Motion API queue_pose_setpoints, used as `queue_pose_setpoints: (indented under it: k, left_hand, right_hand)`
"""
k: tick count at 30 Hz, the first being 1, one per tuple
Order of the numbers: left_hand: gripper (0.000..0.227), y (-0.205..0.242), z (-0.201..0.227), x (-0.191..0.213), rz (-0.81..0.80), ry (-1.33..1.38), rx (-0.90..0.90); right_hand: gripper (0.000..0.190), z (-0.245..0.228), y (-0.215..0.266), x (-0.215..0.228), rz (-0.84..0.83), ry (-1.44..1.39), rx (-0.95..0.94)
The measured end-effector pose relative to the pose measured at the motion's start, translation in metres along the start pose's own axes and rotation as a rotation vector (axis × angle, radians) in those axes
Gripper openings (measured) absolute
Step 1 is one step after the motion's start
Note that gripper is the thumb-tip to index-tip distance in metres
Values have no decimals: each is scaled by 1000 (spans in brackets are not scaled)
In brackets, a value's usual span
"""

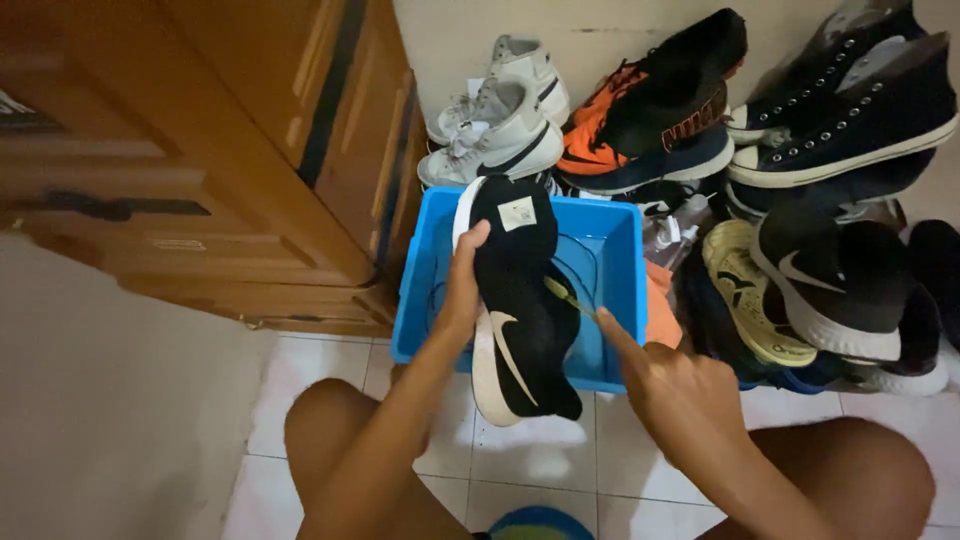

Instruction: Scrubbing the interior of a shoe with a toothbrush and wiping it clean with a cloth.

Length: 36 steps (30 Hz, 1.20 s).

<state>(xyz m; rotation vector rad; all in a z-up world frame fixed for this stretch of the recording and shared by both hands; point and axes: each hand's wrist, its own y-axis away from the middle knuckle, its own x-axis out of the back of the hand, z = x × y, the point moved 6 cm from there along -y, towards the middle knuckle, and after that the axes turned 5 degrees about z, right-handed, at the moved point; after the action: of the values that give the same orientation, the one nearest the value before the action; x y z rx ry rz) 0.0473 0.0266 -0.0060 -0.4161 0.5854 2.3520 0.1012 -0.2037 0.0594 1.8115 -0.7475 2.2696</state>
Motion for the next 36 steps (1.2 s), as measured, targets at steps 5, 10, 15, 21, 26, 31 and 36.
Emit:
queue_pose_setpoints:
  k: [5,10,15,21,26,31,36]
  left_hand:
    - [87,3,-17,-12,-46,-48,68]
    - [82,-8,-3,18,180,-18,6]
    - [76,-25,-49,23,-26,189,-14]
    - [70,-19,-52,11,-102,157,-49]
    - [61,-33,-58,20,-108,237,-104]
    - [70,-11,-38,7,-70,131,-94]
    - [39,-43,-74,30,-43,112,-116]
  right_hand:
    - [63,12,-22,-13,-95,-139,-88]
    - [54,11,-3,9,-131,-207,-150]
    - [45,3,16,-44,-532,-1473,-622]
    - [40,-32,2,-47,-494,-1945,-779]
    - [42,-18,23,-67,-540,-1789,-868]
    - [43,-27,19,-56,-463,-1962,-832]
    - [40,-12,38,-81,-369,-1849,-916]
